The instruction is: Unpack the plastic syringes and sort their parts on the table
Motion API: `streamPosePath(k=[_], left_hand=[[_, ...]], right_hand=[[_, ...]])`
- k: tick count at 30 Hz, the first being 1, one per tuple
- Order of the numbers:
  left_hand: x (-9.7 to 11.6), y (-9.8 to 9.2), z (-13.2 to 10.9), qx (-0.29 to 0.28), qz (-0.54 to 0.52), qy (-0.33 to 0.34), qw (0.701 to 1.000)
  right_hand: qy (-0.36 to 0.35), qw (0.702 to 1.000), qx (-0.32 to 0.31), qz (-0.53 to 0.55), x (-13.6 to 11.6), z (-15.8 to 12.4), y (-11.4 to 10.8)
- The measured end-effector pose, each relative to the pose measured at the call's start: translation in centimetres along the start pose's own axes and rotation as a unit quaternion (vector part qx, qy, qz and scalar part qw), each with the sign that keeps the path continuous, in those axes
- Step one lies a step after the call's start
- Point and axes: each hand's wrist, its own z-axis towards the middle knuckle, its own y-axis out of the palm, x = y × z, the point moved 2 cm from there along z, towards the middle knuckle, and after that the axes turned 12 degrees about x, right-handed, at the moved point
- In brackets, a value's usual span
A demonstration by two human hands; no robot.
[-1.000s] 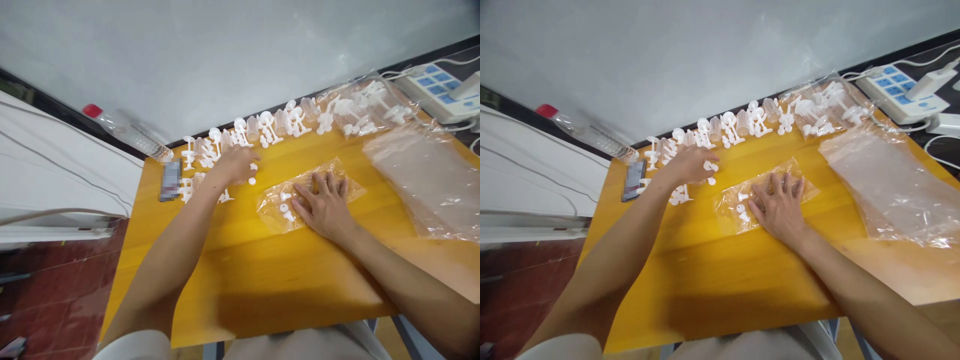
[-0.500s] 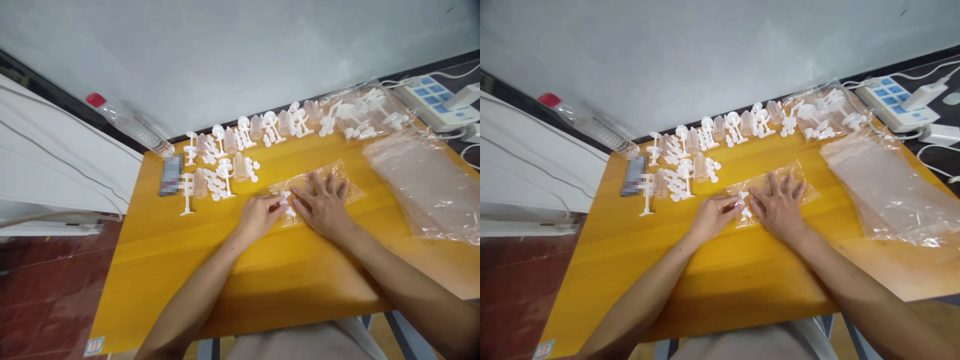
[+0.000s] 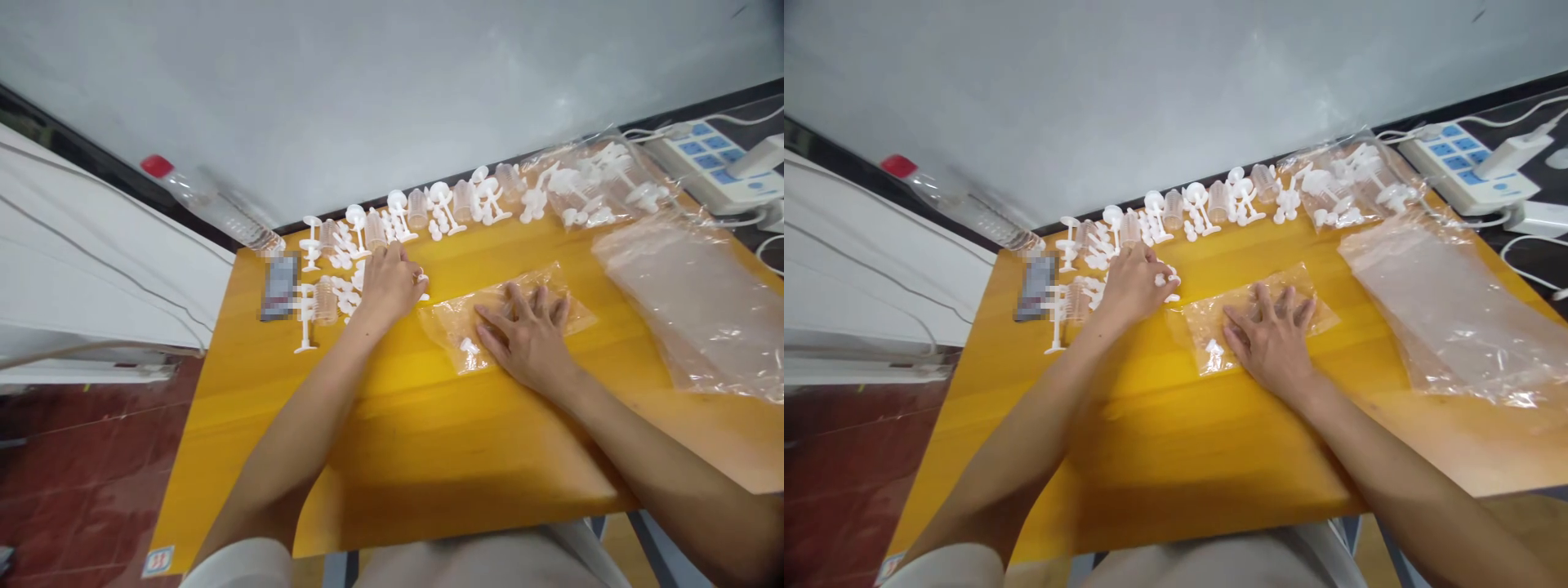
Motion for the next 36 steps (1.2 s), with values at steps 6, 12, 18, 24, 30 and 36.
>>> streamPosePath(k=[6, 12, 18, 24, 30, 36], left_hand=[[-0.2, -2.4, -2.6, -0.007, -0.025, 0.029, 0.999], [1.2, -2.2, -5.5, -0.055, 0.057, 0.070, 0.994], [1.5, -1.5, -6.4, -0.053, 0.015, 0.007, 0.998], [1.4, -1.5, -5.5, 0.019, -0.074, -0.004, 0.997], [0.8, 0.5, -4.6, 0.082, -0.057, 0.011, 0.995], [2.0, -2.3, -7.1, 0.079, -0.216, 0.045, 0.972]], right_hand=[[-0.005, 1.000, -0.014, 0.005, 0.1, 0.0, -0.4], [-0.007, 0.999, -0.031, 0.003, 0.2, -0.5, -0.9], [-0.014, 0.999, -0.045, 0.003, 0.3, -0.7, -1.2], [-0.018, 0.999, -0.042, 0.001, 0.4, -0.8, -1.2], [-0.016, 0.999, -0.047, 0.001, 0.4, -0.9, -1.1], [-0.013, 0.999, -0.051, 0.011, 0.3, -1.0, -1.1]])
